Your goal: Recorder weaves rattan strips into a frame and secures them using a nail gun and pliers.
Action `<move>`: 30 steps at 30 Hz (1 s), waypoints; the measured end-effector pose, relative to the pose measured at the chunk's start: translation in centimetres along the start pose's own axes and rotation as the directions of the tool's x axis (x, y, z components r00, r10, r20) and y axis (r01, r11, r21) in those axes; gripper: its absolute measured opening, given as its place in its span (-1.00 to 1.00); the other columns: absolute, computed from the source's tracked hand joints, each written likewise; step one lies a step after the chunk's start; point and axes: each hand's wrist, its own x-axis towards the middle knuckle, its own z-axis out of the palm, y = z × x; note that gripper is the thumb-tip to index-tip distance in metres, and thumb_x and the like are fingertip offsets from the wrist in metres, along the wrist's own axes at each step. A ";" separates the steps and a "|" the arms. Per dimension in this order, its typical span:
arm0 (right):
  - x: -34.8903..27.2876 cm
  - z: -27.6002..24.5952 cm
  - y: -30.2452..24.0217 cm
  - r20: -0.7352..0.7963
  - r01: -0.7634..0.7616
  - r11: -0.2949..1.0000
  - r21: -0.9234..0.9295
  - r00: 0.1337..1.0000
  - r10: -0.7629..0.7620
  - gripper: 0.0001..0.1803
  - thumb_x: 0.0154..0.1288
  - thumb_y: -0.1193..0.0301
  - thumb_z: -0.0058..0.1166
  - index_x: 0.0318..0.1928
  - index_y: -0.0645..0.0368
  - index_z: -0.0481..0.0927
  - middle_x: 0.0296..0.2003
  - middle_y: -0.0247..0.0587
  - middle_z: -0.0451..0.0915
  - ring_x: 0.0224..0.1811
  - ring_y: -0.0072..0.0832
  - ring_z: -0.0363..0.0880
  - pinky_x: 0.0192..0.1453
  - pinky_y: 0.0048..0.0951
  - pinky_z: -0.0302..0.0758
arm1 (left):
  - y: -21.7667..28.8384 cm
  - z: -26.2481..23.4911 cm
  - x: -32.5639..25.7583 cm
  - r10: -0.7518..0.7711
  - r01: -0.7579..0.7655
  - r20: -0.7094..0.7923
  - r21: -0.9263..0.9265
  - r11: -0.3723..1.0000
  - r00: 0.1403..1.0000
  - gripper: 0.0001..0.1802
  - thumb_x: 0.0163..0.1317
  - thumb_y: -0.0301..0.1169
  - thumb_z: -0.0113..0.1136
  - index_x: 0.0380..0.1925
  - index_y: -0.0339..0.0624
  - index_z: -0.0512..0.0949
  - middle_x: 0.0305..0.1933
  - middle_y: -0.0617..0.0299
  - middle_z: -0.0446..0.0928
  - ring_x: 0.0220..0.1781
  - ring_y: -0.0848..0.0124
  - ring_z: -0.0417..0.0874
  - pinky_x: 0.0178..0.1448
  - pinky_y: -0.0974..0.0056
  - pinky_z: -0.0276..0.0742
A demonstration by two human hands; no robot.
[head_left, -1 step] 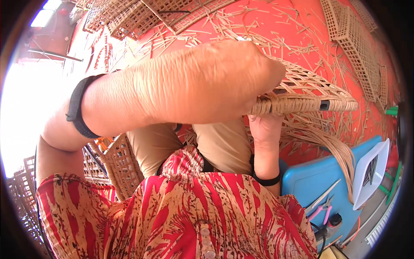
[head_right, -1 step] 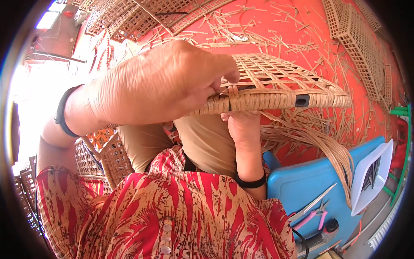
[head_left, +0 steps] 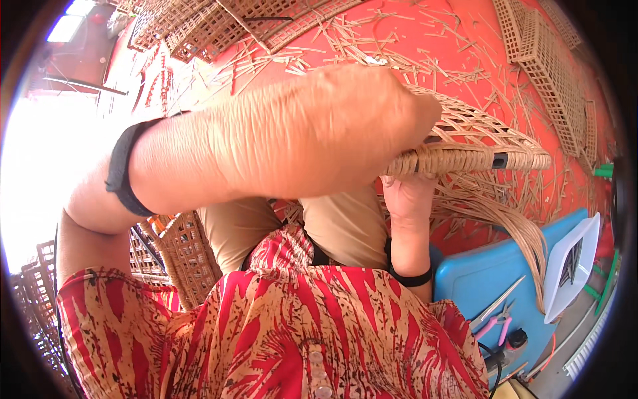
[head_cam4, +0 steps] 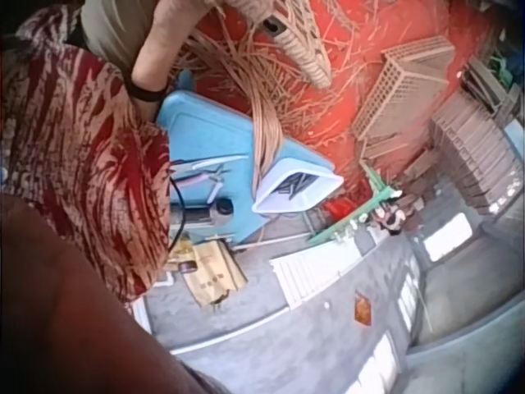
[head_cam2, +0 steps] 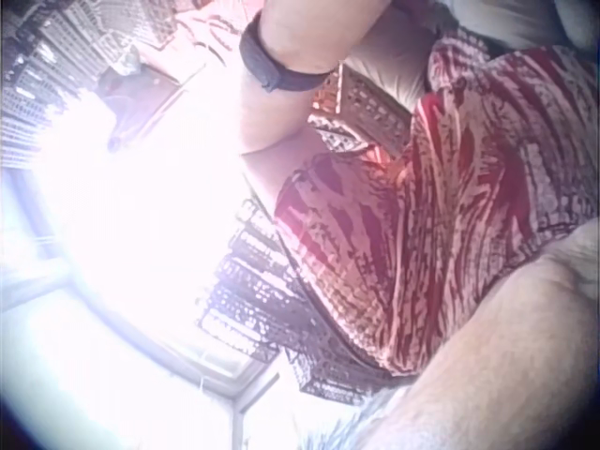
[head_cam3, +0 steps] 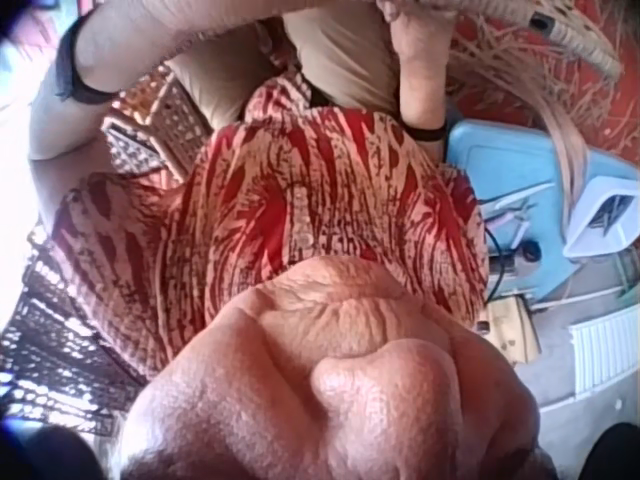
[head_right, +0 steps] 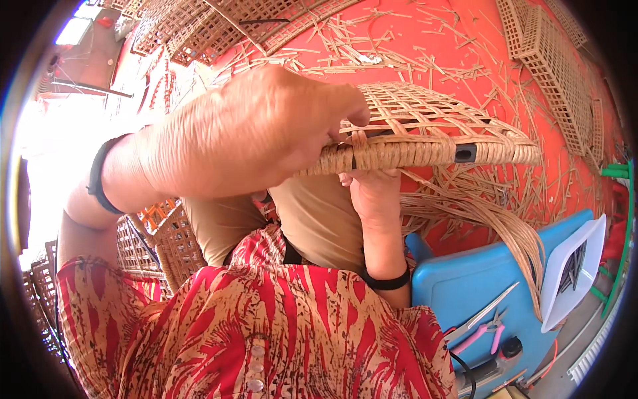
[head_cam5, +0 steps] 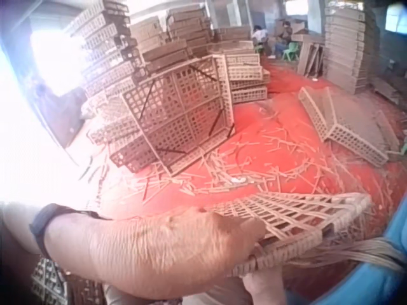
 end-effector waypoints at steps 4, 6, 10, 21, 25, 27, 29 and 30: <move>-0.1 -0.2 0.4 0.002 -0.009 1.000 0.028 1.000 0.009 -0.63 0.06 0.54 0.31 -0.07 0.17 0.56 -0.22 -0.27 0.61 -0.44 -0.49 0.52 -0.45 -0.50 0.44 | 0.1 0.7 -1.3 0.076 -0.072 -0.172 0.028 0.997 0.982 -0.78 0.12 -0.56 0.07 -0.18 -0.26 0.48 -0.45 -0.03 0.56 -0.34 0.03 0.64 -0.28 0.09 0.55; 0.0 -0.2 0.4 -0.006 -0.026 1.000 0.014 1.000 0.026 -0.65 0.08 0.52 0.31 -0.08 0.14 0.56 -0.21 -0.30 0.60 -0.42 -0.50 0.52 -0.45 -0.50 0.44 | 0.0 0.9 -1.3 0.019 -0.020 -0.147 -0.004 1.000 0.989 -0.77 0.12 -0.56 0.07 -0.18 -0.24 0.47 -0.46 -0.01 0.56 -0.34 0.04 0.64 -0.28 0.09 0.55; 0.3 0.6 0.8 -0.072 0.017 1.000 0.011 0.997 -0.016 -0.55 0.06 0.48 0.31 -0.01 0.26 0.51 -0.31 -0.32 0.60 -0.44 -0.60 0.53 -0.48 -0.61 0.43 | 0.2 1.7 -1.4 0.023 -0.018 -0.265 0.021 1.000 0.964 -0.81 0.13 -0.56 0.07 -0.22 -0.22 0.46 -0.45 0.01 0.56 -0.34 0.05 0.65 -0.29 0.11 0.55; 0.3 0.9 0.7 0.042 -0.007 0.998 0.058 0.999 0.004 -0.67 0.17 0.38 0.31 -0.05 0.10 0.58 -0.18 -0.35 0.60 -0.38 -0.53 0.50 -0.47 -0.47 0.38 | -1.9 2.2 -0.9 -0.064 -0.031 -0.257 -0.348 0.937 0.964 -0.89 0.23 -0.53 0.09 -0.24 -0.28 0.46 -0.39 0.18 0.60 -0.34 0.45 0.66 -0.28 0.31 0.54; 0.3 2.0 0.4 0.041 -0.029 0.990 0.140 0.999 0.023 -0.72 0.18 0.39 0.29 -0.09 0.10 0.58 -0.25 -0.34 0.61 -0.40 -0.51 0.50 -0.47 -0.45 0.37 | -2.1 0.8 -0.7 -0.148 0.148 0.049 -0.596 0.789 0.988 -0.86 0.28 -0.52 0.09 -0.18 -0.31 0.50 -0.33 0.27 0.59 -0.28 0.58 0.60 -0.21 0.39 0.53; 0.2 2.1 0.3 0.073 -0.026 0.990 0.141 0.997 0.015 -0.75 0.20 0.41 0.27 -0.11 0.10 0.58 -0.27 -0.33 0.61 -0.40 -0.51 0.49 -0.47 -0.44 0.37 | -2.7 1.1 -0.5 -0.125 0.173 0.120 -0.663 0.728 0.985 -0.83 0.29 -0.51 0.09 -0.15 -0.32 0.51 -0.33 0.29 0.59 -0.27 0.60 0.58 -0.18 0.42 0.52; 0.1 2.5 0.2 0.133 0.055 0.996 0.064 0.989 -0.063 -0.82 0.25 0.48 0.19 -0.12 0.13 0.57 -0.28 -0.27 0.61 -0.40 -0.49 0.50 -0.46 -0.43 0.38 | -3.8 1.9 -0.3 0.040 -0.003 0.029 -0.775 0.631 0.999 -0.81 0.30 -0.50 0.09 -0.13 -0.36 0.53 -0.32 0.28 0.60 -0.28 0.61 0.58 -0.20 0.45 0.52; 0.2 2.4 0.1 0.136 0.051 0.997 0.062 0.989 -0.059 -0.82 0.25 0.48 0.19 -0.12 0.13 0.57 -0.28 -0.27 0.61 -0.40 -0.49 0.50 -0.46 -0.43 0.38 | -4.3 1.9 -0.3 0.037 -0.004 0.025 -0.777 0.630 0.999 -0.81 0.30 -0.50 0.09 -0.13 -0.36 0.53 -0.32 0.28 0.60 -0.28 0.61 0.58 -0.20 0.45 0.52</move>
